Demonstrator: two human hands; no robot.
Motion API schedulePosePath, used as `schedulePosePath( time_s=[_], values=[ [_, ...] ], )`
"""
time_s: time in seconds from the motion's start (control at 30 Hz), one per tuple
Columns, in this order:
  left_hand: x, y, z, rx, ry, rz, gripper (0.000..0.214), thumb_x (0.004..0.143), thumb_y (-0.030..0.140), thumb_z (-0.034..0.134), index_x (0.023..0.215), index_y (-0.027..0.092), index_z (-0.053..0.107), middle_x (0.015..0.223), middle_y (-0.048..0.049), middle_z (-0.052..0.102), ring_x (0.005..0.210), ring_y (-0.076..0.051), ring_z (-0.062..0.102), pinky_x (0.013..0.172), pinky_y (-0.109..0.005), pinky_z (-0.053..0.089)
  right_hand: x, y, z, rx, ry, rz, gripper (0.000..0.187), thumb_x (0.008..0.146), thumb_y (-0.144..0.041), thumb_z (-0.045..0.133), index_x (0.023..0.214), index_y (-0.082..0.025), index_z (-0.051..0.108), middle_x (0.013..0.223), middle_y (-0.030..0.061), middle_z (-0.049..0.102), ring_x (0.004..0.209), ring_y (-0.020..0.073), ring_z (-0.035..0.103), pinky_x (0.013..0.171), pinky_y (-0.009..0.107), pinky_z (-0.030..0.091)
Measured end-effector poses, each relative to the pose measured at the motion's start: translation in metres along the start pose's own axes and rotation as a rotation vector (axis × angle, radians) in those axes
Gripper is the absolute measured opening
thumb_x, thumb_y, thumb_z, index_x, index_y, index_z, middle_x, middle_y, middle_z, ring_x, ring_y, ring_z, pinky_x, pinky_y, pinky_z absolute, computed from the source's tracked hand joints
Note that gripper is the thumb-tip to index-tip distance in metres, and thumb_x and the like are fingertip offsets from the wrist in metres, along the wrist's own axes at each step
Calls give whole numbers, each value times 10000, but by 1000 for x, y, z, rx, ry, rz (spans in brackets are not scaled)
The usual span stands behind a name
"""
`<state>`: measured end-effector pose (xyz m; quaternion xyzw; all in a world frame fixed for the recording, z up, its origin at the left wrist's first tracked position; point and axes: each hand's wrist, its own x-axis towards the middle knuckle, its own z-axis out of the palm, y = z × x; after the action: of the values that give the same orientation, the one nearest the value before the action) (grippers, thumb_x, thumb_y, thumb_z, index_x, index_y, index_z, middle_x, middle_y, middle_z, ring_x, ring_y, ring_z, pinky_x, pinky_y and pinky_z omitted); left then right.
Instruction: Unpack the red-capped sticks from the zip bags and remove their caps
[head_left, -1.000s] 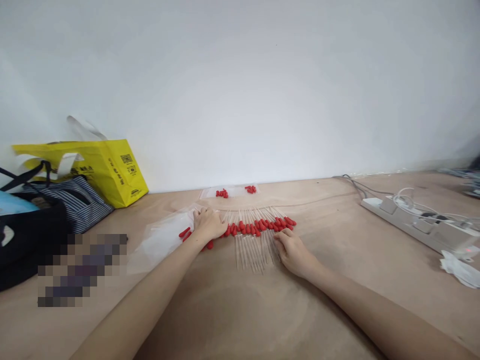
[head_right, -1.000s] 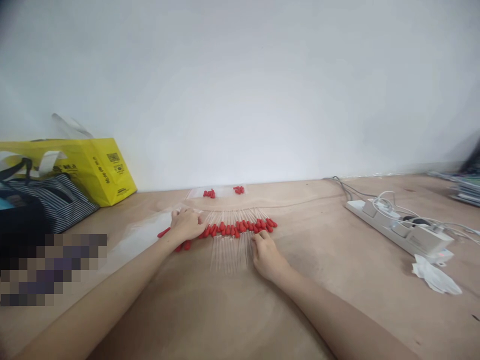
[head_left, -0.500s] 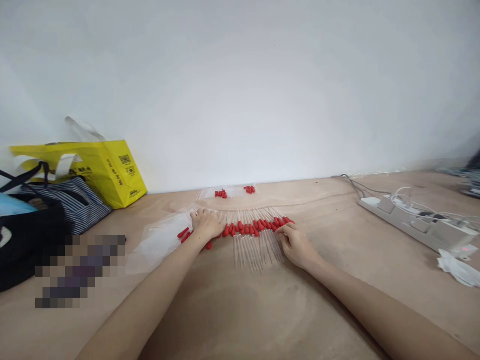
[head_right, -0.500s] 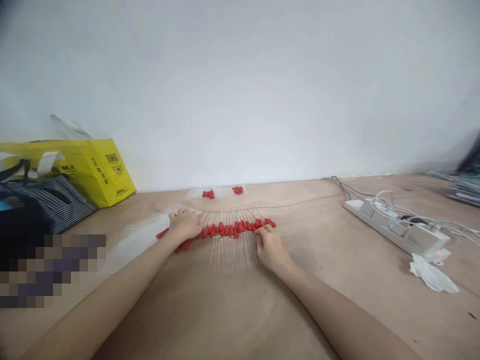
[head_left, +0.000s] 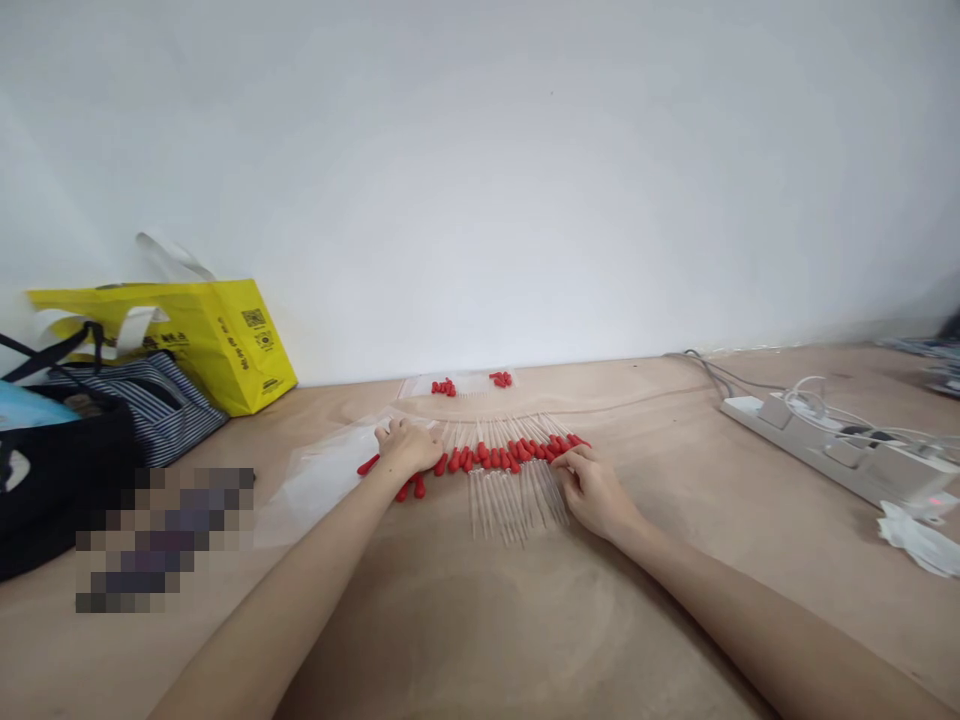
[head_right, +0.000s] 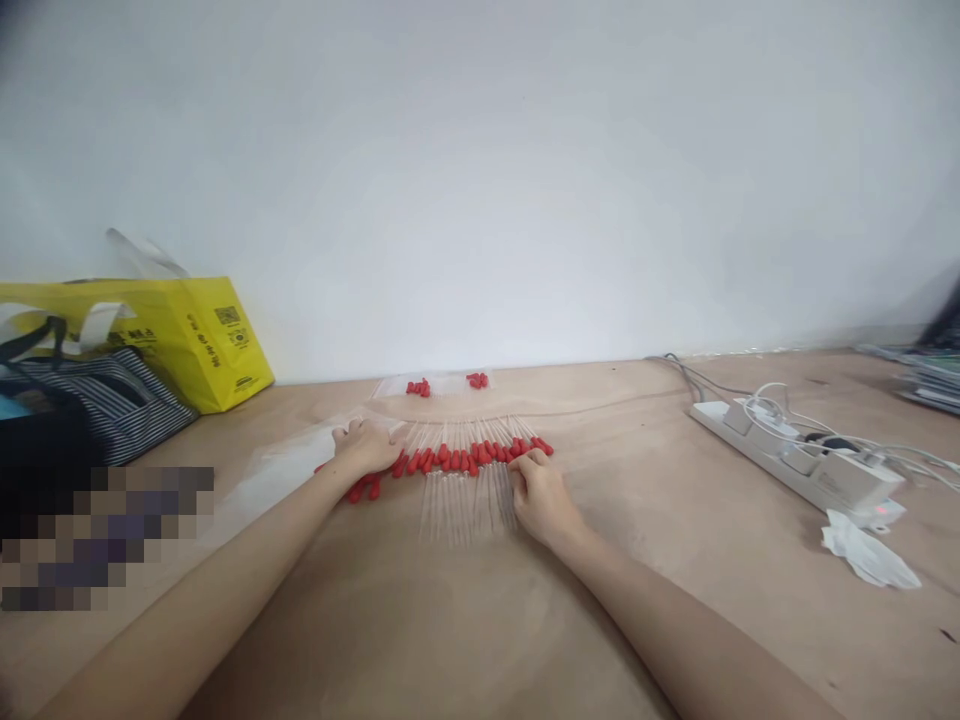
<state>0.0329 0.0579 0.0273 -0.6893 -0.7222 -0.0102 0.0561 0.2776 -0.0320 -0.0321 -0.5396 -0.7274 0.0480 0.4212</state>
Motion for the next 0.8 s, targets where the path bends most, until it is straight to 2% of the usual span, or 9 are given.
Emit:
schedulePosePath(
  time_s=[0.33,0.43,0.53,0.63,0.7,0.8],
  values=[
    [9,-2,4,-69,-73,-38,465,661,513,489,884,134,641,1080,-211,573,1071,-391,427,829,-488,303,-2,0,2,3,14,-5,215,756,-98,388,760,-158,595,800,67,561,746,163,548,685,308,444],
    [13,-4,3,-82,-72,-50,414,678,485,488,852,143,645,1058,-205,586,1055,-394,441,806,-488,320,-2,0,3,11,15,-10,211,748,-90,395,756,-160,594,808,69,563,751,164,550,696,310,443],
    [10,-6,-1,-89,-35,-52,385,725,460,444,785,140,649,1026,-203,592,1037,-382,451,786,-470,335,-2,0,3,19,8,-8,207,738,-82,400,761,-158,592,808,70,562,753,167,553,697,312,444],
    [-4,-7,-8,-97,37,-13,426,786,465,351,713,163,643,984,-164,604,1024,-346,453,782,-436,341,-2,0,2,24,7,-18,209,731,-74,404,776,-156,591,810,73,566,760,171,555,699,315,445],
    [-16,-8,-11,-99,89,37,418,814,444,315,722,189,633,978,-120,605,1016,-307,454,788,-409,342,-3,-1,3,31,1,-24,215,724,-68,407,787,-158,592,816,72,570,750,168,555,682,309,447],
    [-29,-13,-12,-83,147,86,345,812,403,350,751,200,622,999,-96,592,1016,-282,442,810,-402,327,-3,-1,4,34,-8,-32,229,706,-55,409,790,-157,596,813,69,571,725,159,555,654,293,447]
  ],
)
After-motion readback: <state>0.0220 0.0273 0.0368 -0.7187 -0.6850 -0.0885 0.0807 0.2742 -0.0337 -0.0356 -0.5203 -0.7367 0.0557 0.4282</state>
